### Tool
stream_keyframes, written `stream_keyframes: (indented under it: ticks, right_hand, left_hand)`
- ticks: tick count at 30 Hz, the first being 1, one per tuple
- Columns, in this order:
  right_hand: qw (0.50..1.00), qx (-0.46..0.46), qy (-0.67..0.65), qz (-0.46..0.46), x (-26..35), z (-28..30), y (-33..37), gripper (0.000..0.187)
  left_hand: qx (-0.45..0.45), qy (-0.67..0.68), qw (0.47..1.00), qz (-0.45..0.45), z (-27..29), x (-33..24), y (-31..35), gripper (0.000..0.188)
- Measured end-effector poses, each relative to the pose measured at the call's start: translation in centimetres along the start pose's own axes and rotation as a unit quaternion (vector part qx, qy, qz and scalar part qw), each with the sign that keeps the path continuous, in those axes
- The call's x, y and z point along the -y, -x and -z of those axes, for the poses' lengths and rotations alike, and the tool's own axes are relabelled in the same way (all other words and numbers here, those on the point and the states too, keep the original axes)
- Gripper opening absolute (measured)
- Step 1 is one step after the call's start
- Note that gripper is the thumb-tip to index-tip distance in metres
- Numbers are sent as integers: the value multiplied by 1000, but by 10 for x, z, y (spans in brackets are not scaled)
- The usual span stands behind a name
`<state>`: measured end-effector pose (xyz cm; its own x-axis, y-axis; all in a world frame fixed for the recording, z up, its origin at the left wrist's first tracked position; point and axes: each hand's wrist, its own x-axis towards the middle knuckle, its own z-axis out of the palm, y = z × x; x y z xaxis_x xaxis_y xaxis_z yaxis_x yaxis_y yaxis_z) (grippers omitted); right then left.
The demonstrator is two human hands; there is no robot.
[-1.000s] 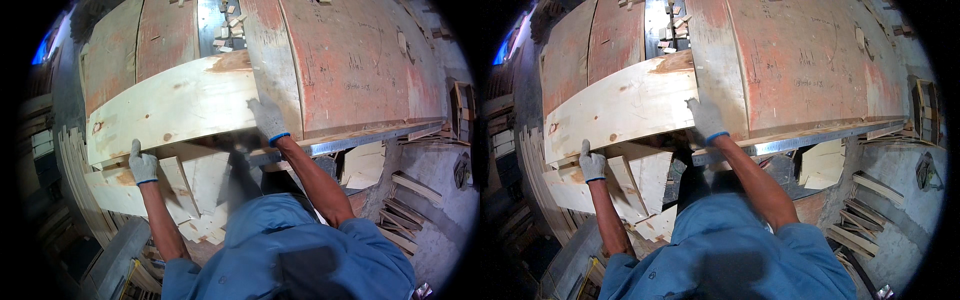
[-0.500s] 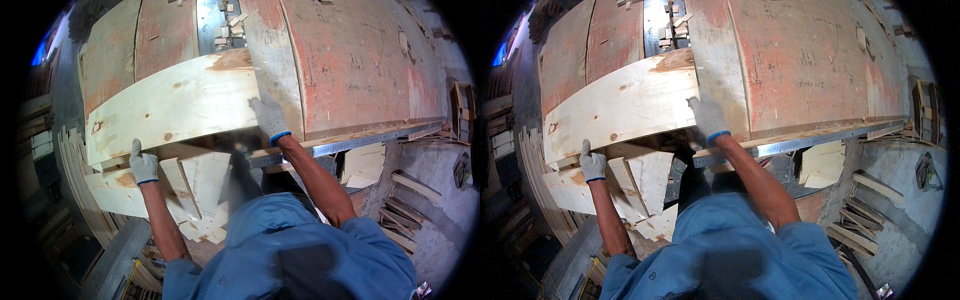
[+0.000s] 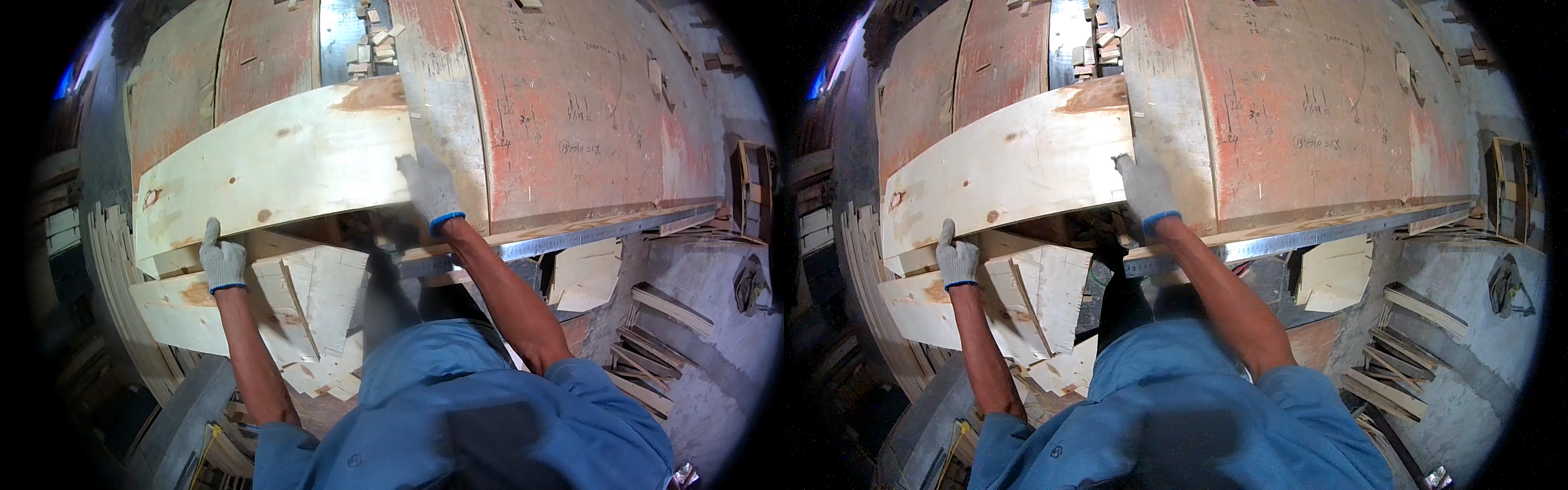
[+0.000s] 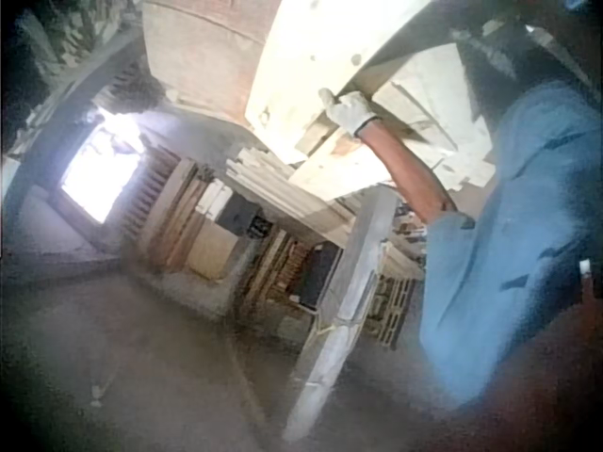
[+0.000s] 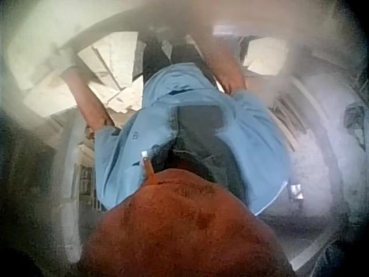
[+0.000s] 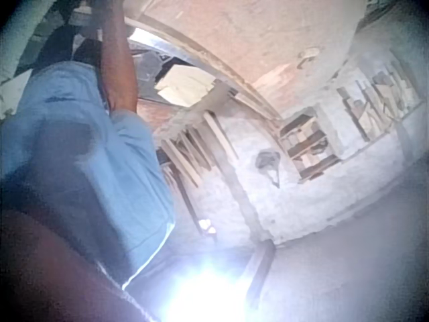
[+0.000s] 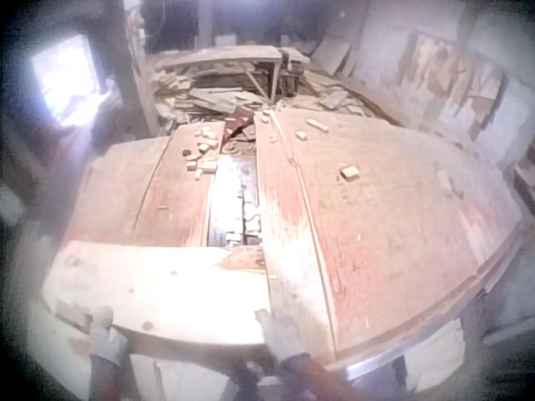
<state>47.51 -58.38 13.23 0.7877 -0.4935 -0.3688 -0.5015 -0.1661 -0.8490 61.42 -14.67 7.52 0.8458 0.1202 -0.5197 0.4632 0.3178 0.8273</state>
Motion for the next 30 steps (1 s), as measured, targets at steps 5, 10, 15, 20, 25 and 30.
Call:
stream_keyframes:
  ticks: [5,10,15,20,25,30]
  right_hand:
    - [1000,-17,9,12,-6,-2,-10,36]
    - [1000,-20,-5,14,-6,-5,-11,36]
    - [999,-26,-10,18,-4,-6,-12,35]
    - [999,-30,-26,11,1,-7,-12,34]
    - [999,-28,-24,13,-4,-12,-19,35]
    - [999,-44,-9,9,1,-12,-20,35]
  left_hand:
    - [-16,27,999,-6,-36,-3,6,22]
    - [11,85,996,22,-25,-7,-7,21]
    - [10,-11,1000,-1,-24,-10,-6,23]
    - [-24,97,995,14,-47,-8,-6,24]
    - [-28,70,997,-3,-41,-5,-16,26]
    - [-13,22,999,-38,-39,0,-18,24]
